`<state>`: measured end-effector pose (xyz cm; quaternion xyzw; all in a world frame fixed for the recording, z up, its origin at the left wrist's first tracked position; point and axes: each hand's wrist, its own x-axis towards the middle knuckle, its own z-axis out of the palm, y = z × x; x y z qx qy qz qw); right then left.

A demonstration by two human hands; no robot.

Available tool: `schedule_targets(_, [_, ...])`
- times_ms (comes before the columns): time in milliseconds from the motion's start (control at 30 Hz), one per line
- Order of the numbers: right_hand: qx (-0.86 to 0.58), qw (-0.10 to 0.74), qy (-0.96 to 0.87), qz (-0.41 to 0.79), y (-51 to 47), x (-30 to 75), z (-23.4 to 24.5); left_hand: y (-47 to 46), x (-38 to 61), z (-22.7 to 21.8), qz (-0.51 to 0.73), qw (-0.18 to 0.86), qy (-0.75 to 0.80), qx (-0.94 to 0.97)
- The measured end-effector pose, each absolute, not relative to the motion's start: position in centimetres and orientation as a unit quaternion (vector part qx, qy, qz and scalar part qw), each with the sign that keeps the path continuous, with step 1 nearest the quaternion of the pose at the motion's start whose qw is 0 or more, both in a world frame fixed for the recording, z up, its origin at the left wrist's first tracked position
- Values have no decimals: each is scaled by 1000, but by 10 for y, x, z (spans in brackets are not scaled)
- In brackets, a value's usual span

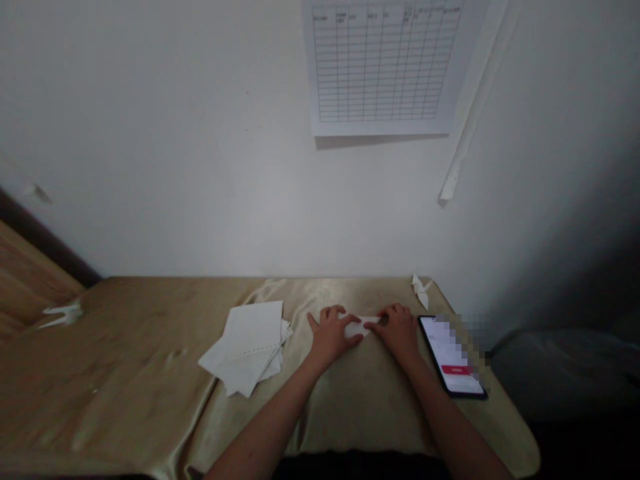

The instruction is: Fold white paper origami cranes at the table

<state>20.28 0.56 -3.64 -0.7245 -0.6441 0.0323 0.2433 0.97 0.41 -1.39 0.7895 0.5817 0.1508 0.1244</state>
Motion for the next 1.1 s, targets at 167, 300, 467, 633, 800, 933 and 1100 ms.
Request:
schedule_targets(167, [-726, 247, -641, 37, 8, 203, -36, 8, 7, -17, 140, 126, 579, 793])
schedule_targets(300, [-725, 245, -643, 42, 10, 203, -35, 10, 6, -19, 133, 125, 578, 796])
schedule_targets(467, [-724, 233, -648, 32, 10, 202, -34, 11, 6, -19, 127, 126, 579, 796])
schedule_targets(633, [-719, 224, -657, 27, 11, 204, -32, 11, 6, -18, 111, 126, 583, 795])
schedule_targets(800, [-707, 220, -671, 37, 14, 207, -29, 10, 6, -17, 100, 131, 584, 795])
schedule_targets(933, [-702, 227, -674, 35, 16, 210, -31, 10, 6, -16, 106, 137, 584, 793])
schedule_targets(1100, [-688, 223, -690, 38, 22, 216, -34, 9, 6, -14, 98, 138, 586, 792])
